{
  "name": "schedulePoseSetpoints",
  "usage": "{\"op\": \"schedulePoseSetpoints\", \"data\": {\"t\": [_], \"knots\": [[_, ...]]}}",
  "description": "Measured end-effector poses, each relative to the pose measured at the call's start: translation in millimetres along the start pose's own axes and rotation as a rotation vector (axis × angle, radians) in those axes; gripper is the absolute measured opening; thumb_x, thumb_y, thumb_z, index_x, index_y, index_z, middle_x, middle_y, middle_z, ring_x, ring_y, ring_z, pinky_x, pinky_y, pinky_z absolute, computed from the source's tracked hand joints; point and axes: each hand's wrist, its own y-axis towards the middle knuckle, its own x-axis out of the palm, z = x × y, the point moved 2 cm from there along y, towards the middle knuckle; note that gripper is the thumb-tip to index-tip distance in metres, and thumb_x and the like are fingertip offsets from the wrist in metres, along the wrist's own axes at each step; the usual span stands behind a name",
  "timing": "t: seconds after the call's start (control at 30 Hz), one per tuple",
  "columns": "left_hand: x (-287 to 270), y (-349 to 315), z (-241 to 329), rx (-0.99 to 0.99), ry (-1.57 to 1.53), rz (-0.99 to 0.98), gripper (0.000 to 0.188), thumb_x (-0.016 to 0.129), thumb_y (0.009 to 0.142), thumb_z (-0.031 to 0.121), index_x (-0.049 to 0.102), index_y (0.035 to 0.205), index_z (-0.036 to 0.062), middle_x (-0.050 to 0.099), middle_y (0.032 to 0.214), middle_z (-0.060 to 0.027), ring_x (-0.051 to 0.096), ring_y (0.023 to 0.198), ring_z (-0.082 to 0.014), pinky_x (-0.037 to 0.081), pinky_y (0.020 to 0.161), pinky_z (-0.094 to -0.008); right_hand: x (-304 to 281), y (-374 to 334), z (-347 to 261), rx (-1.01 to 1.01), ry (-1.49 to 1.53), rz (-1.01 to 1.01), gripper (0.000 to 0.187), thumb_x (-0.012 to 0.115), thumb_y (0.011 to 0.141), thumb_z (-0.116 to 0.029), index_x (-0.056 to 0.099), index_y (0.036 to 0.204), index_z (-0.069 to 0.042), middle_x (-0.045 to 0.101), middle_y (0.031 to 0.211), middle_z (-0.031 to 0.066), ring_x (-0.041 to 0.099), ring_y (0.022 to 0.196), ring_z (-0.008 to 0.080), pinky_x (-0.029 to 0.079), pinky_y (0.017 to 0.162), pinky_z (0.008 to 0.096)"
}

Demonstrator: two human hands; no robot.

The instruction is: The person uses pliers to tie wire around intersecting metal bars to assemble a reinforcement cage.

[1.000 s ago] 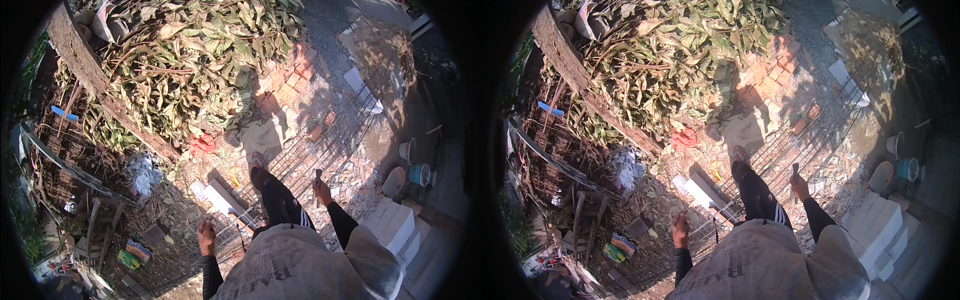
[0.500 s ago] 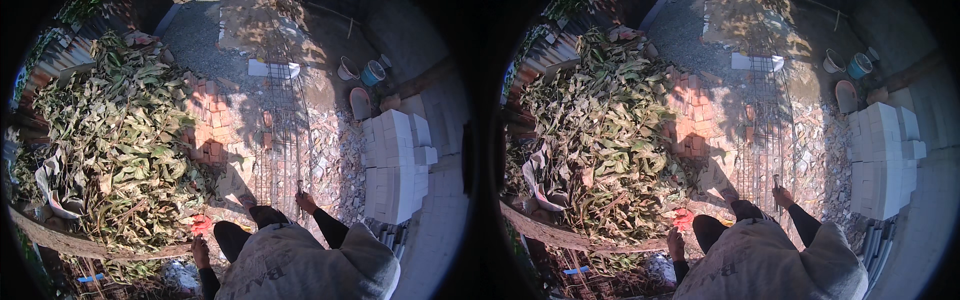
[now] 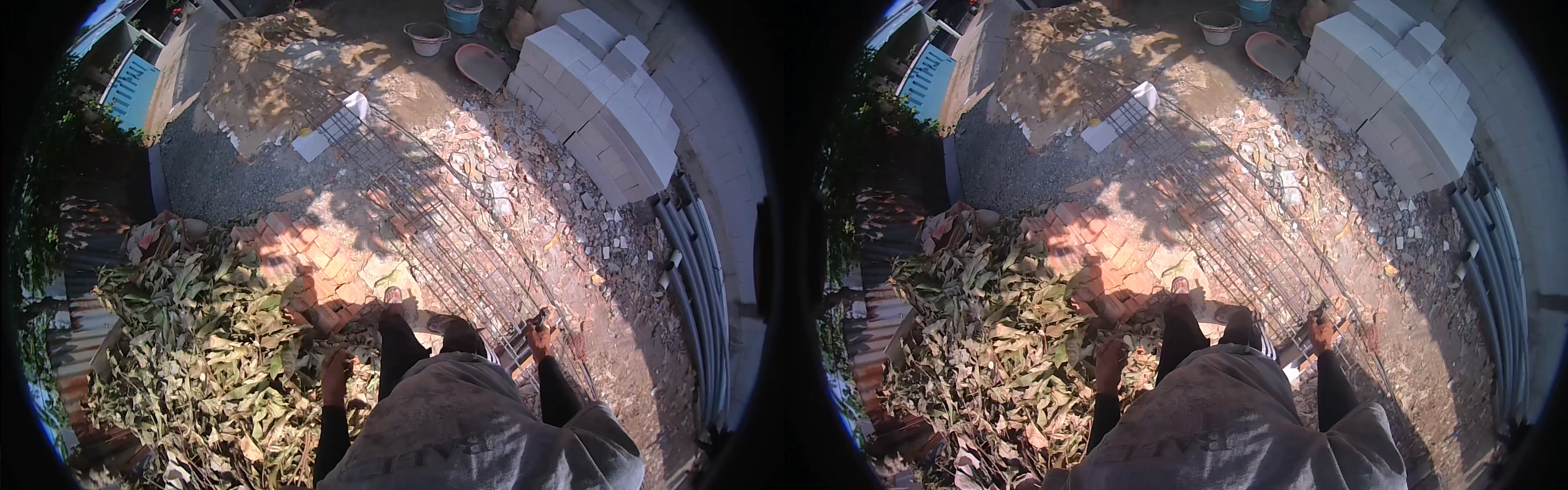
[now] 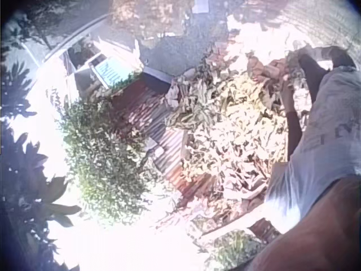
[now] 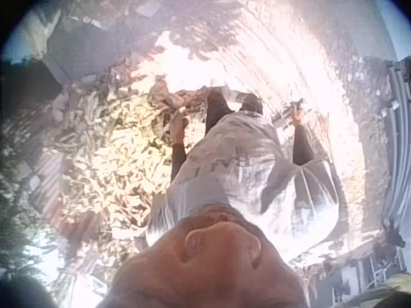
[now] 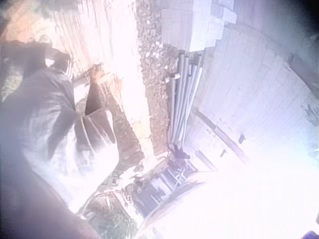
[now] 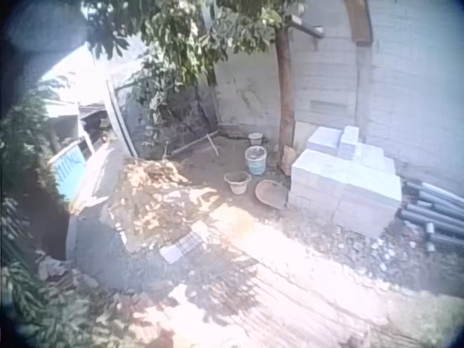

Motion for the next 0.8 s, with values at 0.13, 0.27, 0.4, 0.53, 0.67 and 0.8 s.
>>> {"op": "schedulePoseSetpoints", "data": {"t": [0.13,0.27,0.4,0.53,0.67,0.8], "knots": [[-40.4,58.4,58.1,0.043,0.193,-0.124,0.019,0.055,0.103,0.023,0.065,0.103,0.0073,0.054,0.076,0.0053,0.041,0.06,-0.0015,0.031,0.052,-0.0181,46.9,-69.0,-8.6,0.134,-0.282,0.265,0.033,0.073,0.088,-0.028,0.065,0.104,0.0,0.067,0.078,0.014,0.062,0.064,0.0266,0.047,0.058,0.0386],[-44.1,100.3,92.8,-0.076,0.304,-0.208,0.014,0.056,0.097,0.011,0.058,0.086,0.0046,0.049,0.075,0.0018,0.042,0.061,-0.0066,0.032,0.052,-0.0206,78.3,-142.2,33.9,0.147,-0.704,0.48,0.044,0.065,0.092,-0.045,0.06,0.09,-0.002,0.067,0.078,0.0193,0.064,0.069,0.0374,0.049,0.064,0.0478],[-65.8,170.6,77.4,0.501,1.155,-0.455,0.021,0.06,0.08,0.008,0.061,0.098,-0.0039,0.052,0.084,-0.0072,0.05,0.071,-0.0203,0.04,0.061,-0.0332,119.6,-185.2,-25.1,0.331,-0.439,0.423,0.045,0.059,0.096,-0.045,0.066,0.106,-0.002,0.068,0.083,0.0232,0.067,0.084,0.0407,0.05,0.074,0.0487],[-76.1,211.7,80.7,0.61,1.13,-0.657,0.028,0.056,0.091,0.02,0.06,0.114,0.0045,0.05,0.078,-0.0024,0.044,0.056,-0.0136,0.037,0.047,-0.0315,150.4,-203.2,-92.9,0.541,-0.081,0.48,0.05,0.062,0.095,-0.048,0.07,0.103,0.0,0.07,0.083,0.0227,0.069,0.082,0.0331,0.051,0.074,0.0446],[-18.0,204.8,107.6,-0.448,0.577,-0.47,0.026,0.051,0.102,0.022,0.059,0.123,0.0075,0.048,0.073,-0.0008,0.044,0.049,-0.0082,0.039,0.041,-0.0263,152.0,-233.1,-45.8,0.557,-0.055,0.646,0.053,0.063,0.091,-0.048,0.07,0.1,0.003,0.069,0.082,0.0261,0.069,0.084,0.0383,0.051,0.077,0.0467],[73.1,127.0,134.1,-0.089,0.742,-0.593,0.018,0.055,0.101,0.026,0.06,0.101,0.0079,0.054,0.074,0.0019,0.048,0.06,-0.0075,0.038,0.054,-0.0226,148.6,-256.9,-44.9,0.622,0.052,0.796,0.054,0.063,0.091,-0.05,0.071,0.095,0.003,0.068,0.077,0.0239,0.069,0.081,0.034,0.051,0.075,0.0451]]}}
